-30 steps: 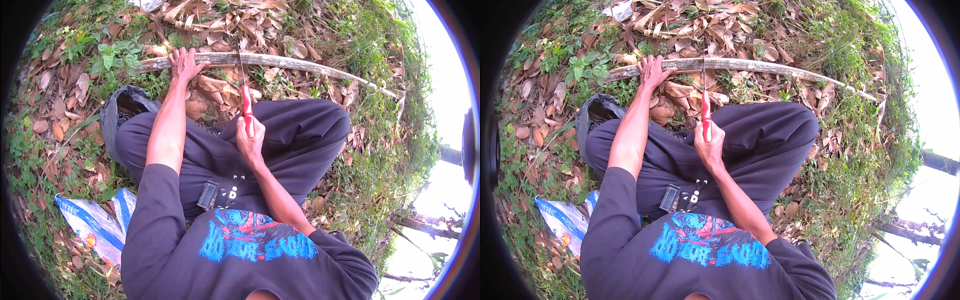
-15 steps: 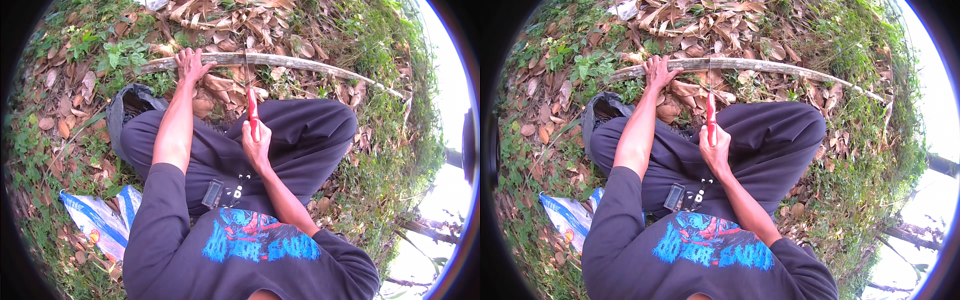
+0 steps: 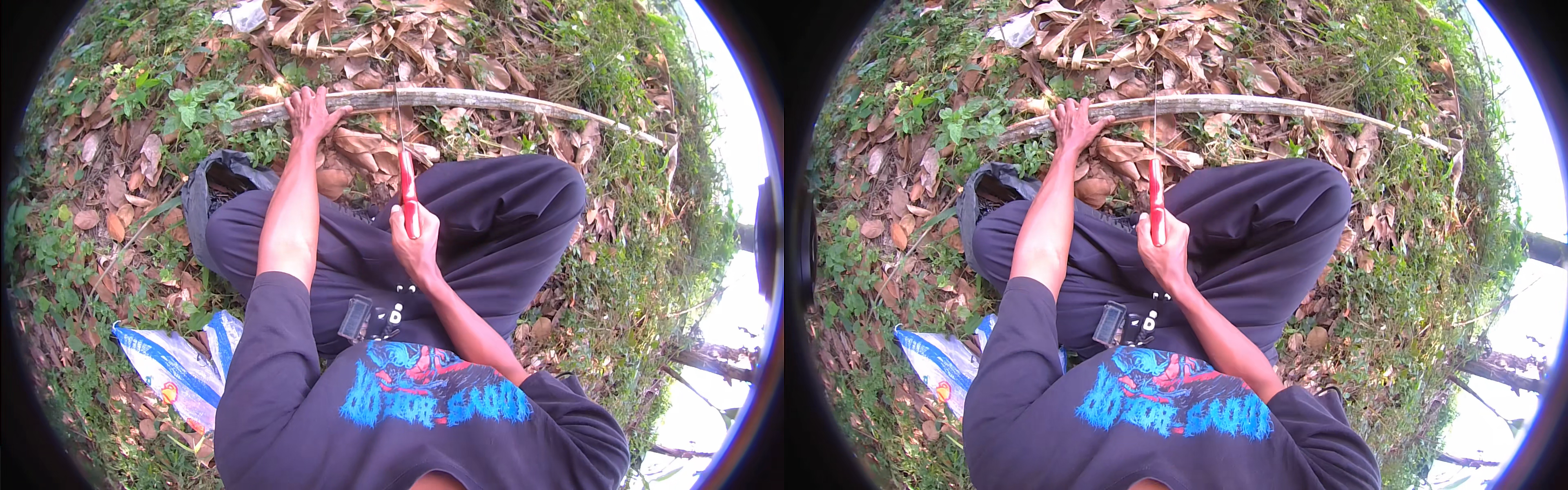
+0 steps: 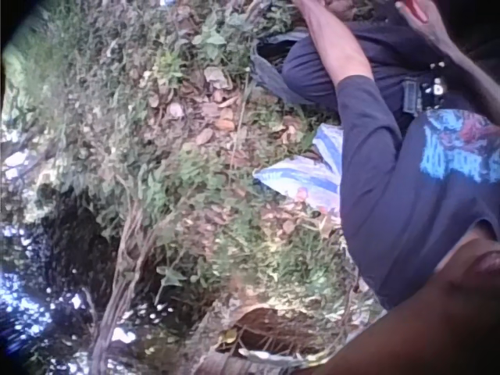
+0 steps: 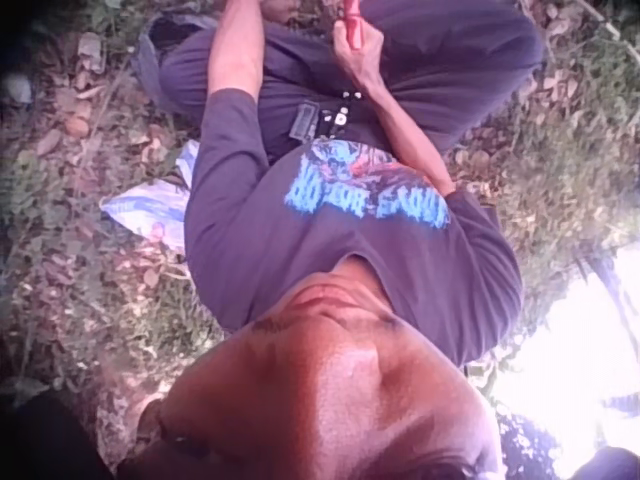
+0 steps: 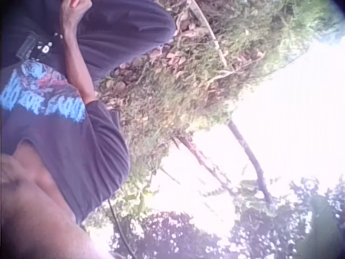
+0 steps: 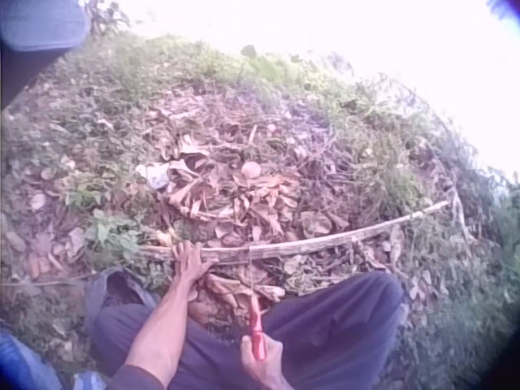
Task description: The person sits on the ground and uses a red hand saw to cut a long, thin branch. They hold the branch steady with their left hand while sawing with their right hand, making repetitive back-and-forth motions to advance the cut.
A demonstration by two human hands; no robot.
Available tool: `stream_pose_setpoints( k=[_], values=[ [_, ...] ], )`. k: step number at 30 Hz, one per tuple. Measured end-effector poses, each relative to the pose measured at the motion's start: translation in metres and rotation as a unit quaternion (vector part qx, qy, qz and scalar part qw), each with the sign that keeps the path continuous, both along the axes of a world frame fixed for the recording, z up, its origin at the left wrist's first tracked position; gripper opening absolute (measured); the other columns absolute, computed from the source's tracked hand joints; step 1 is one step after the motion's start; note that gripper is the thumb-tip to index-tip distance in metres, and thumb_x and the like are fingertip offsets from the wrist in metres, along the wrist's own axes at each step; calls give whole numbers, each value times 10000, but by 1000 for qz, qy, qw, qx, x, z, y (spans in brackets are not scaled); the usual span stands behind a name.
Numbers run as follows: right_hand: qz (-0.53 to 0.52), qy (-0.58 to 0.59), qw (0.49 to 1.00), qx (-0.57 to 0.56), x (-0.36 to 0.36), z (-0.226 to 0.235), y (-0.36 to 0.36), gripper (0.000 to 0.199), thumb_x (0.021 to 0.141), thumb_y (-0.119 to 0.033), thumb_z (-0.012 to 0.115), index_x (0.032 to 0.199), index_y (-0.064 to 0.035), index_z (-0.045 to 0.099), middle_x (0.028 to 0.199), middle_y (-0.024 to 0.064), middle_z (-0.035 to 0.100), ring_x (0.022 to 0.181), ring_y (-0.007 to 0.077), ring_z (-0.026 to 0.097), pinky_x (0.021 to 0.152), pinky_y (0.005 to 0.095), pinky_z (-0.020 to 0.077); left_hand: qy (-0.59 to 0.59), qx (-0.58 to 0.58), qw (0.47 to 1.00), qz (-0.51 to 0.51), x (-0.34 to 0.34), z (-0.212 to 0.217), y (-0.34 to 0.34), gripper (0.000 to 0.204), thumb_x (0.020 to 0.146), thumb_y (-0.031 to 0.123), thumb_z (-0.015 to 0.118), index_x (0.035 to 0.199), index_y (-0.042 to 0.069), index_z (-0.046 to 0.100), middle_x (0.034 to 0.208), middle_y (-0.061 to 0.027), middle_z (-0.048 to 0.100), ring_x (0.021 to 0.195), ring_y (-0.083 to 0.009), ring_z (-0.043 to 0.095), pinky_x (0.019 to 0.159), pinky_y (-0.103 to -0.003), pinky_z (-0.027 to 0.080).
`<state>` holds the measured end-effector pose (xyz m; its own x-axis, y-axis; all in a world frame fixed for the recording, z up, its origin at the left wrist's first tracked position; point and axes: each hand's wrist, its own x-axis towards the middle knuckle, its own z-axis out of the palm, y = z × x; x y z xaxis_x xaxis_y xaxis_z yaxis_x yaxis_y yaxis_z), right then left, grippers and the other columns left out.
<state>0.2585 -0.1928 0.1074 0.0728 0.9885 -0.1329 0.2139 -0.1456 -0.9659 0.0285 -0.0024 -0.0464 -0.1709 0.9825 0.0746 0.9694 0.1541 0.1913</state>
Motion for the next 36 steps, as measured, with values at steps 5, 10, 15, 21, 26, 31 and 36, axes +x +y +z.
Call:
stream_pose_setpoints(
  k=[5,10,15,21,26,31,36],
  values=[
    [-5,-1,1000,30,21,-15,38,250,906,-58,613,688,12,510,530,18,441,516,50,389,458,304,342,7,7,1000,-5,-1,6,6,780,753,752,636,1222,130,610,1176,-173,569,1163,-347,492,1044,-528,285],
    [-20,-30,995,93,-5,-39,94,230,859,-106,624,700,23,520,536,75,483,507,99,438,488,343,387,26,-7,1000,-12,3,11,5,779,772,738,629,1268,138,590,1193,-188,557,1171,-362,491,1051,-559,273],
    [-37,-19,997,58,-1,-40,75,210,888,-116,632,756,40,581,551,128,516,481,141,460,494,354,410,-7,-60,998,-30,1,17,4,773,782,717,638,1286,133,594,1209,-153,575,1211,-364,480,1070,-604,252],
    [-8,-17,1000,22,17,2,24,172,880,-106,636,788,32,591,560,198,542,489,319,612,507,393,456,-2,-38,998,-40,-3,14,4,741,787,708,639,1251,131,619,1198,-146,587,1209,-367,484,1059,-622,246],
    [6,-5,999,39,12,7,29,189,883,-102,635,779,40,568,564,191,537,490,293,578,506,392,447,-4,-32,998,-44,-9,13,13,778,780,729,620,1207,79,614,1169,-163,582,1186,-372,491,1052,-580,264],
    [35,-18,998,40,8,5,36,161,897,-96,612,827,42,567,606,221,558,569,358,607,523,414,458,20,-39,999,-32,1,18,13,845,731,796,612,1169,74,620,1180,-153,571,1175,-360,478,1016,-571,278],
    [44,-34,998,-1,19,6,30,136,911,-89,601,870,35,562,644,237,582,633,411,640,547,437,478,4,-56,998,-28,-2,16,16,844,714,800,625,1156,80,623,1186,-156,565,1193,-358,449,1010,-581,271]
  ],
)
